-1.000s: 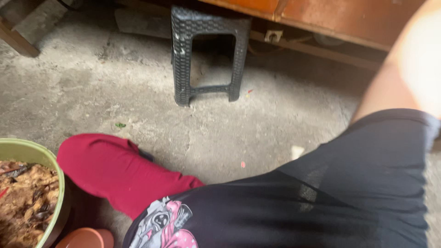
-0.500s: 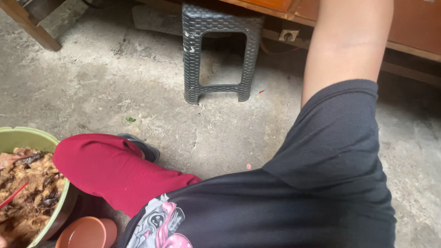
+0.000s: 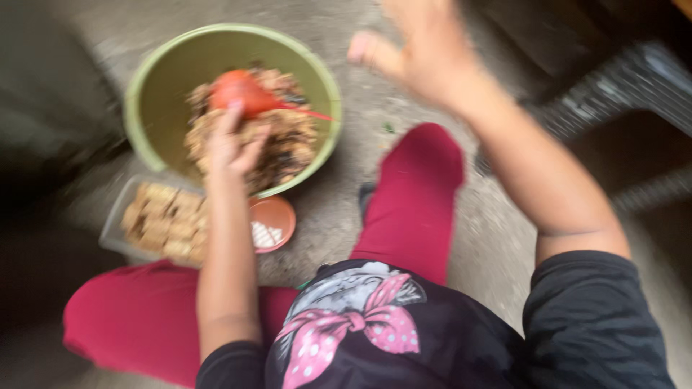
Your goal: The person scoops a brown mixture from a green bowl using a red scoop and presses it into a rectangular block with their hands. They then place the shaped block into a clear plastic container. The person repeats this process multiple times.
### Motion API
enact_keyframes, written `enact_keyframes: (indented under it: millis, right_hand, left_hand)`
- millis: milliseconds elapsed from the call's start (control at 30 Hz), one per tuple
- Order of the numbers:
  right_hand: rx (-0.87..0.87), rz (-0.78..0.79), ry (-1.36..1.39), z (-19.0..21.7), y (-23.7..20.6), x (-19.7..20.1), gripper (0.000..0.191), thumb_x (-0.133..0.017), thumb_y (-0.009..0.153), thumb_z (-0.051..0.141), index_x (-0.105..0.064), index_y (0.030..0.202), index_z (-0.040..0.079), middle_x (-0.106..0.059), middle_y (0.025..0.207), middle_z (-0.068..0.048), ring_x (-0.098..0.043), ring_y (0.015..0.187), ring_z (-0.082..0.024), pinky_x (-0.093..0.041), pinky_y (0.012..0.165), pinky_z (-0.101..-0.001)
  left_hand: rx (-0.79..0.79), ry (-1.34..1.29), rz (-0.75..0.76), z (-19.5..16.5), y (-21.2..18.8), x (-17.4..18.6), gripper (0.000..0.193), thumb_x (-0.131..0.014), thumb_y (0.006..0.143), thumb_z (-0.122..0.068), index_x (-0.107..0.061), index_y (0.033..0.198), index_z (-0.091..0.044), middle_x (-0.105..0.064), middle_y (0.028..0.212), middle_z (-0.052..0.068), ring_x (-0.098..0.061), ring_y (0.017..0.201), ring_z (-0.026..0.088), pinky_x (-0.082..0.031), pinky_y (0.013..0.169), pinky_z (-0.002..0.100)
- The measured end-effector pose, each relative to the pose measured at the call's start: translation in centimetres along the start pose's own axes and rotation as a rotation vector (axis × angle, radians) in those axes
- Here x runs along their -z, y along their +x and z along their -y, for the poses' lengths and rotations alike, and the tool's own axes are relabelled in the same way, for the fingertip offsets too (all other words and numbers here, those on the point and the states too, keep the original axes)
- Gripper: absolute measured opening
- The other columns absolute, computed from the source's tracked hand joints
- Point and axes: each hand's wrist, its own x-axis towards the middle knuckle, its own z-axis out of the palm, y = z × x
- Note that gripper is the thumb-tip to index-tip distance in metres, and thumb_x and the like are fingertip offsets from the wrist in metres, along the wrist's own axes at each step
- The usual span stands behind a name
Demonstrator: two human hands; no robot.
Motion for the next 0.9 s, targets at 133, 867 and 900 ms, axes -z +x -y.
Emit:
enact_keyframes:
  millis: [133, 867, 900]
  right_hand:
    - [-0.073, 0.348, 0.518, 6.9, 2.9, -12.8, 0.105, -0.079, 0.09, 0.058, -0.025, 0.16, 0.001, -0.056, 0.141, -0.034, -0.054, 0.124, -0.047, -0.042, 0.102, -0.0544]
    - [-0.562, 0.869, 0.862, 4.8, 5.0, -19.3, 0.059, -0.06, 0.101, 0.028, -0.044, 0.158, 0.026, -0.066, 0.081, -0.002, -0.067, 0.066, -0.011, -0.057, 0.068, -0.0295]
    - [-0.558, 0.885, 0.796, 4.3, 4.6, -19.1, 0.059, -0.061, 0.101, 0.028, -0.044, 0.157, 0.026, -0.069, 0.082, -0.002, -0.069, 0.067, -0.011, -0.058, 0.069, -0.0297]
  left_hand:
    - [0.017, -0.06, 0.045, 0.7, -1.7, -2.0, 0.035, -0.076, 0.089, -0.029, -0.066, 0.119, -0.013, -0.072, 0.115, 0.007, -0.07, 0.103, 0.022, -0.058, 0.089, 0.039]
    - [-0.005, 0.042, -0.198, 2.7, 4.0, 3.8, 0.032, -0.076, 0.089, -0.018, -0.072, 0.12, -0.022, -0.071, 0.11, -0.003, -0.062, 0.094, 0.011, -0.05, 0.081, 0.029]
    - [-0.019, 0.075, -0.226, 2.6, 4.0, 3.9, 0.037, -0.075, 0.089, -0.017, -0.071, 0.125, -0.024, -0.071, 0.114, -0.004, -0.061, 0.093, 0.011, -0.049, 0.081, 0.029]
